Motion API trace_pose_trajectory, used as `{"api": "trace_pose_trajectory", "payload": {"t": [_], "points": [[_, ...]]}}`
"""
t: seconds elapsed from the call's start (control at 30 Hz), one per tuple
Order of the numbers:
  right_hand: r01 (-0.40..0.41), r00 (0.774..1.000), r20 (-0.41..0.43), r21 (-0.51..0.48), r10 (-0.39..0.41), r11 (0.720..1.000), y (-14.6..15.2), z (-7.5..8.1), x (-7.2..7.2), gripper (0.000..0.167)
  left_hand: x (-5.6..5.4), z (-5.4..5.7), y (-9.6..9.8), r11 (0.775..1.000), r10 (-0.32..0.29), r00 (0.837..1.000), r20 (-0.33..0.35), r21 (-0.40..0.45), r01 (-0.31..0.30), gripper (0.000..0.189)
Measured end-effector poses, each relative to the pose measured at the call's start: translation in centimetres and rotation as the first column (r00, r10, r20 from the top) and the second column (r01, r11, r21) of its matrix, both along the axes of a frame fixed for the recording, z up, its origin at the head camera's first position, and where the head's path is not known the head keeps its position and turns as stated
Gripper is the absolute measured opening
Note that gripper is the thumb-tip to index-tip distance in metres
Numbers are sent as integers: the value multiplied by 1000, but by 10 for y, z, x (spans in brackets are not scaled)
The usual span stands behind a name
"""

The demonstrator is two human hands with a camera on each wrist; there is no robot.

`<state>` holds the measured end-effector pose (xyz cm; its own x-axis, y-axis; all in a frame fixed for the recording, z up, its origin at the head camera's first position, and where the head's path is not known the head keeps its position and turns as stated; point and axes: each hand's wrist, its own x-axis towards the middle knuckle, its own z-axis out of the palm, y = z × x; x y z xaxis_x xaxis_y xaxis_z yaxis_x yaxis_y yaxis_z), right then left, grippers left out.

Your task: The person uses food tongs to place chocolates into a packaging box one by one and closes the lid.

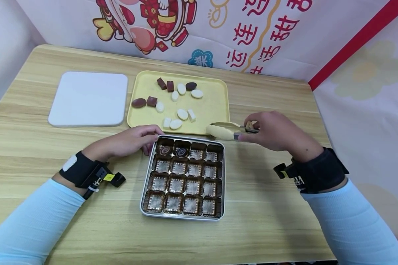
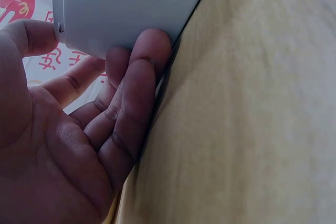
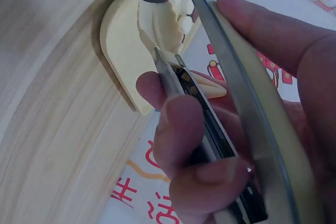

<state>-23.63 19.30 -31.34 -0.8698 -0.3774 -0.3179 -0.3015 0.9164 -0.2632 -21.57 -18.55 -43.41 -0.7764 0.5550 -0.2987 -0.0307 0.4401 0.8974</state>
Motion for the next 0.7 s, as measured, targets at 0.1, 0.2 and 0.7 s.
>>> {"api": "trace_pose_trajectory", "payload": {"t": [0.1,0.2,0.7], "points": [[34,999,-33,-17,-35,999,1,-2,-1,46,0,1,0,1000,2,1000,-2,-4,-2,25],[43,991,-123,-21,-45,999,-3,-8,-1,48,0,1,0,1000,3,1000,-1,-4,-3,25],[-76,840,-523,148,143,986,-22,-45,8,53,0,-1,0,1000,5,1000,15,10,-6,25]]}}
